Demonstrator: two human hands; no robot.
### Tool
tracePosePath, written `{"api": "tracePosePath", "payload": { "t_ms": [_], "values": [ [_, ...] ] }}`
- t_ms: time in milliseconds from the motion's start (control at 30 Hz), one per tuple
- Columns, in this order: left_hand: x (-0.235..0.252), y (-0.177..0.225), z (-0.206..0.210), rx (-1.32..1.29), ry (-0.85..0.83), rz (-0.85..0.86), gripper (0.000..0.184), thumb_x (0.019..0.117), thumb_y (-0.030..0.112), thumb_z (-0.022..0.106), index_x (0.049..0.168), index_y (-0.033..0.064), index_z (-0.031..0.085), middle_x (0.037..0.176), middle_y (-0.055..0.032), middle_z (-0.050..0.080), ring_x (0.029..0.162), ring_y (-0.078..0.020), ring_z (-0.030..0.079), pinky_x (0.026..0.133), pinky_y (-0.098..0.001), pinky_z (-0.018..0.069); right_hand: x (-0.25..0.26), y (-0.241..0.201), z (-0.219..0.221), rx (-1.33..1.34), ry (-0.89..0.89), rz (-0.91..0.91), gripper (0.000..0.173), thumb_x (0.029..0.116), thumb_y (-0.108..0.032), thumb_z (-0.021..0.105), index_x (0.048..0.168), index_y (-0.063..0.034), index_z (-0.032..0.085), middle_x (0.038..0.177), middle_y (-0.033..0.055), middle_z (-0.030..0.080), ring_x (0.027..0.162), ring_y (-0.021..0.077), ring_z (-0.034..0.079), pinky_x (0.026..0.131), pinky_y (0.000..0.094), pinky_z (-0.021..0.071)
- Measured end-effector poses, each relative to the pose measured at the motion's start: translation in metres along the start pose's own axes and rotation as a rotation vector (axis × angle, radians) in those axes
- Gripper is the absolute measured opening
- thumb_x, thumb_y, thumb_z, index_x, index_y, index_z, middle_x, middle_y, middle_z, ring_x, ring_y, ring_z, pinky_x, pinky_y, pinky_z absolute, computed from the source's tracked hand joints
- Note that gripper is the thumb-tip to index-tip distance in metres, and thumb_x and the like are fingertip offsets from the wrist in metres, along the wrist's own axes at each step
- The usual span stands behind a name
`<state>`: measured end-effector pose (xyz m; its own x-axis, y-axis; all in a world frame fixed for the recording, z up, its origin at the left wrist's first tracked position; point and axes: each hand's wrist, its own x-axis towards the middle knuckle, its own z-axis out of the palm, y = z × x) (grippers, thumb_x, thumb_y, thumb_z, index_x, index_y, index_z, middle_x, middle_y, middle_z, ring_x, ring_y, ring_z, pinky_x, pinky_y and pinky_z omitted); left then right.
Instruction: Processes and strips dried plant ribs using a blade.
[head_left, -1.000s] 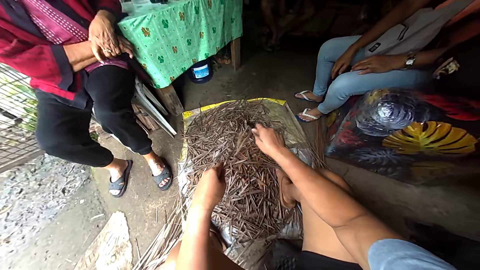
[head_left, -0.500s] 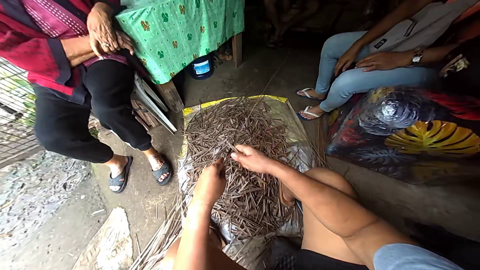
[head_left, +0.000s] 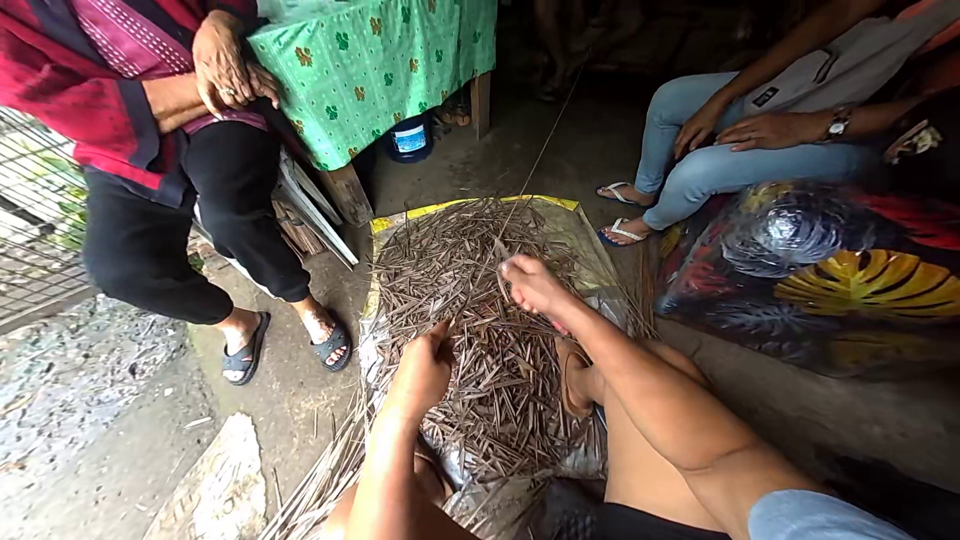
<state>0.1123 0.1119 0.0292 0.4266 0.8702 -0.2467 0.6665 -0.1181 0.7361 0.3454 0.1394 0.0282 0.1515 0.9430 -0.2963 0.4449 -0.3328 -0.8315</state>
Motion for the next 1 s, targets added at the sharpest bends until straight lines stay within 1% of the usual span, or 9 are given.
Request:
{"api": "tracePosePath", "payload": {
  "t_ms": [167, 333, 400, 600, 700, 800, 867, 933, 1000],
  "values": [
    [0.003, 0.003, 0.005, -0.014, 0.038, -0.008, 0.038, 0.107, 0.011, 0.045, 0.142, -0.0008, 0.055, 0.088, -0.0081, 0.067, 0.074, -0.0145, 0.064, 0.076, -0.0336, 0.0539, -0.019, -0.008, 0.037, 0.239, -0.336, 0.003, 0.029, 0.1127, -0.028, 0.04, 0.121, -0.0033, 0.054, 0.063, -0.0012, 0.044, 0.046, 0.0055, 0.042, 0.045, 0.0194, 0.0371],
    [0.005, -0.002, 0.008, -0.152, 0.036, 0.025, 0.026, 0.1057, 0.011, 0.047, 0.125, -0.0003, 0.061, 0.074, -0.0011, 0.059, 0.062, -0.0087, 0.058, 0.063, -0.0285, 0.0517, -0.003, 0.003, 0.03, -0.214, -0.193, -0.28, 0.035, 0.1101, -0.03, 0.047, 0.12, 0.0004, 0.062, 0.096, 0.0169, 0.065, 0.09, 0.0276, 0.064, 0.087, 0.0492, 0.0496],
    [0.003, -0.003, 0.007, -0.2, 0.01, 0.026, 0.024, 0.1057, 0.01, 0.047, 0.123, 0.0001, 0.061, 0.071, 0.0013, 0.057, 0.058, -0.0064, 0.055, 0.059, -0.0258, 0.0501, -0.002, 0.001, 0.024, -0.263, -0.157, -0.261, 0.039, 0.1103, -0.029, 0.046, 0.136, -0.0022, 0.058, 0.105, 0.0189, 0.068, 0.098, 0.0302, 0.066, 0.094, 0.0509, 0.0498],
    [-0.009, -0.011, -0.001, -0.21, -0.035, 0.065, 0.022, 0.1032, 0.008, 0.048, 0.117, 0.0016, 0.064, 0.068, 0.0028, 0.059, 0.053, -0.0047, 0.051, 0.053, -0.0234, 0.045, 0.025, 0.01, -0.02, -0.177, 0.175, -0.101, 0.042, 0.1117, -0.03, 0.043, 0.14, -0.0015, 0.058, 0.126, 0.0246, 0.066, 0.119, 0.04, 0.063, 0.102, 0.0609, 0.0457],
    [-0.009, -0.014, -0.001, -0.145, -0.012, 0.047, 0.026, 0.1032, 0.008, 0.048, 0.124, 0.0011, 0.063, 0.07, 0.0027, 0.059, 0.055, -0.0049, 0.052, 0.057, -0.025, 0.0463, 0.019, 0.006, -0.031, -0.215, 0.094, -0.051, 0.041, 0.1108, -0.031, 0.045, 0.131, 0.0021, 0.058, 0.119, 0.0258, 0.065, 0.112, 0.0396, 0.064, 0.098, 0.0595, 0.0482],
    [-0.007, -0.014, 0.001, -0.145, 0.054, -0.001, 0.041, 0.1019, 0.006, 0.048, 0.142, 0.0006, 0.054, 0.077, -0.0004, 0.062, 0.062, -0.0082, 0.056, 0.064, -0.0289, 0.0503, 0.001, -0.001, -0.032, -0.128, -0.203, -0.063, 0.039, 0.1123, -0.036, 0.039, 0.115, -0.004, 0.061, 0.073, 0.0047, 0.052, 0.058, 0.0128, 0.049, 0.057, 0.0291, 0.0437],
    [-0.003, -0.015, 0.005, -0.199, 0.141, -0.03, 0.041, 0.1007, 0.005, 0.049, 0.141, 0.0007, 0.053, 0.077, -0.0008, 0.059, 0.062, -0.0086, 0.056, 0.063, -0.029, 0.0497, -0.004, -0.003, -0.035, 0.152, -0.471, 0.009, 0.047, 0.1128, -0.043, 0.031, 0.114, -0.0074, 0.062, 0.058, -0.0044, 0.046, 0.042, 0.0029, 0.041, 0.042, 0.0171, 0.0346],
    [0.001, -0.015, 0.008, -0.246, 0.233, -0.031, 0.036, 0.0997, 0.004, 0.049, 0.134, 0.0004, 0.057, 0.072, 0.0004, 0.055, 0.058, -0.0073, 0.052, 0.058, -0.0272, 0.0471, 0.005, 0.006, -0.036, 0.342, -0.561, 0.027, 0.056, 0.112, -0.049, 0.024, 0.114, -0.0074, 0.06, 0.055, -0.0062, 0.046, 0.037, -0.0002, 0.039, 0.036, 0.0133, 0.0338],
    [0.003, -0.011, 0.01, -0.248, 0.269, -0.029, 0.033, 0.1005, 0.004, 0.048, 0.132, 0.0, 0.058, 0.072, 0.0005, 0.054, 0.058, -0.007, 0.051, 0.058, -0.0269, 0.0464, 0.015, 0.013, -0.034, -0.174, -0.279, 0.021, 0.052, 0.1142, -0.039, 0.027, 0.111, -0.0045, 0.065, 0.06, 0.0097, 0.05, 0.044, 0.0162, 0.047, 0.042, 0.0271, 0.0393]
  ]
}}
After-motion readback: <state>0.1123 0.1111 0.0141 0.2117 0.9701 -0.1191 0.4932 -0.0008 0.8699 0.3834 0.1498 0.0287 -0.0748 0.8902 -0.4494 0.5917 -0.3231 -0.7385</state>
